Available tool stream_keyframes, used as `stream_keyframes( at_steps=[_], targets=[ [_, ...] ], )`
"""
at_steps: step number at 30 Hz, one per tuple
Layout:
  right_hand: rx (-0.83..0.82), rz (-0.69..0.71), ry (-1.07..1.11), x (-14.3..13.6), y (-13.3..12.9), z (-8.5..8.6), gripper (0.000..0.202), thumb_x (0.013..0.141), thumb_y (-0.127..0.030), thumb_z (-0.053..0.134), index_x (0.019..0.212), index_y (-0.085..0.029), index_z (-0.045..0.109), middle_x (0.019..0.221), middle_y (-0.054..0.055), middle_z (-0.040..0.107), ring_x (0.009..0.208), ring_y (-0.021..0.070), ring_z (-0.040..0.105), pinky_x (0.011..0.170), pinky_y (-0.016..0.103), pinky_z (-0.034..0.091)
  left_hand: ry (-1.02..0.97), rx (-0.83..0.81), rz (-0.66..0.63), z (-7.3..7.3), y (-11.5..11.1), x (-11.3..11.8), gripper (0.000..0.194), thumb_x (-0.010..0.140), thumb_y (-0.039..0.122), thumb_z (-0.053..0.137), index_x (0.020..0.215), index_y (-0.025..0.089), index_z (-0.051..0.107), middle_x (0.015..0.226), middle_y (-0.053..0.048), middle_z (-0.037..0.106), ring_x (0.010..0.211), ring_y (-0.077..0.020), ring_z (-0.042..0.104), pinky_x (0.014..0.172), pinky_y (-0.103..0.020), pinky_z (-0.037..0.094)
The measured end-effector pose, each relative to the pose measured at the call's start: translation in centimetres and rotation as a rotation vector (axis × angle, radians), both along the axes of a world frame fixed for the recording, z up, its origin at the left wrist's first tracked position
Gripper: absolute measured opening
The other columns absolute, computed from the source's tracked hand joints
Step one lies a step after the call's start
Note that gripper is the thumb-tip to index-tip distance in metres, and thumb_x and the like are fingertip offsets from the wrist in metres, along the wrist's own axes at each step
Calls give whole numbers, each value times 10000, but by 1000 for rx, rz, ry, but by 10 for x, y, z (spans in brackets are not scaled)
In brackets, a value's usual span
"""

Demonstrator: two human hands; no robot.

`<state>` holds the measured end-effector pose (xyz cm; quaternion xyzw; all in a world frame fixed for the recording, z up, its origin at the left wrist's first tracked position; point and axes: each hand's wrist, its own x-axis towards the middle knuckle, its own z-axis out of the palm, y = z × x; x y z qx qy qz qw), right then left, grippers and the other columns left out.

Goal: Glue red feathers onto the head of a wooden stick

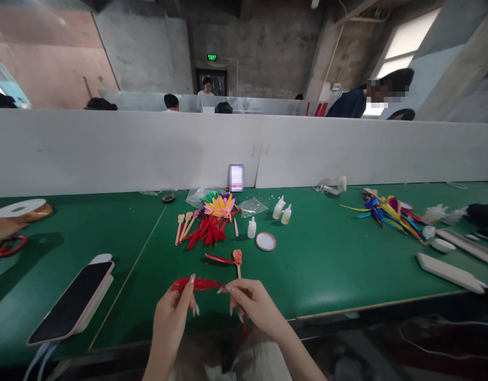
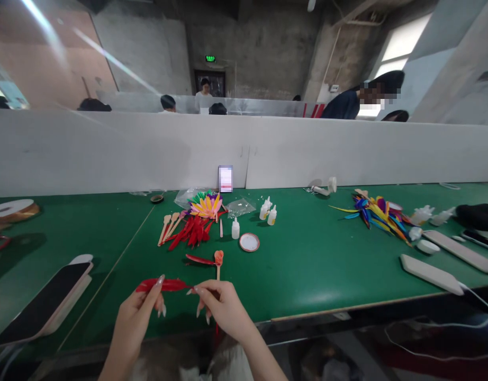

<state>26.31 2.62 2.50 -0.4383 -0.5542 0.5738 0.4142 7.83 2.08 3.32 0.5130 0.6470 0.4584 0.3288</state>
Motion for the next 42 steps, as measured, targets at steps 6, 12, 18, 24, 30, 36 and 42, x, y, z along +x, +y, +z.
stream_keyframes(
  at_steps=[6, 12, 18, 24, 30, 36, 42],
  targets=[
    [168, -10, -173, 7, -6, 6, 323, 782, -448, 598, 726, -153, 717, 614, 23, 598, 533, 107, 482, 490, 219, 359, -51, -17, -49, -2, 4, 1, 487, 802, 521, 490, 452, 194, 404, 471, 25, 462, 504, -125, 467, 586, -237, 368],
    [186, -145, -249, 18, 0, -6, 399, 816, -490, 533, 617, -158, 630, 515, -9, 502, 468, 106, 441, 449, 223, 325, -135, 10, -36, -16, 25, 9, 407, 759, 512, 552, 536, 181, 474, 591, 5, 545, 628, -149, 538, 632, -243, 407],
    [393, -448, -449, 29, 19, -34, 389, 927, -397, 339, 869, -176, 653, 802, 78, 627, 743, 185, 587, 680, 278, 460, 101, 174, 196, -46, 88, 24, 407, 699, 547, 554, 715, 152, 646, 981, -109, 595, 966, -268, 542, 867, -377, 409],
    [478, -450, -646, 25, 33, -63, 513, 855, -406, 491, 1332, -237, 403, 1337, 120, 408, 1251, 257, 381, 1007, 414, 366, 354, 250, 44, -69, 127, 31, 331, 702, 477, 534, 636, 178, 661, 953, -114, 623, 1086, -321, 494, 958, -456, 341],
    [545, -377, -852, 18, 39, -77, 712, 788, -446, 583, 1402, -254, 276, 1460, 127, 235, 1329, 314, 246, 1023, 487, 318, 363, 290, -35, -83, 139, 21, 274, 701, 429, 555, 593, 196, 650, 929, -89, 636, 1097, -305, 497, 979, -450, 338],
    [555, -329, -927, 18, 41, -78, 661, 824, -424, 535, 1406, -246, 276, 1466, 123, 234, 1337, 305, 229, 1045, 488, 279, 345, 312, -74, -88, 142, 17, 254, 697, 414, 572, 575, 203, 642, 912, -80, 637, 1109, -306, 485, 1002, -462, 319],
    [555, -308, -965, 17, 40, -76, 614, 846, -405, 507, 1402, -265, 287, 1467, 113, 238, 1340, 293, 227, 1050, 485, 267, 371, 301, -64, -86, 139, 21, 215, 687, 385, 590, 614, 193, 654, 961, -85, 617, 1132, -315, 466, 1005, -470, 309]
  ],
)
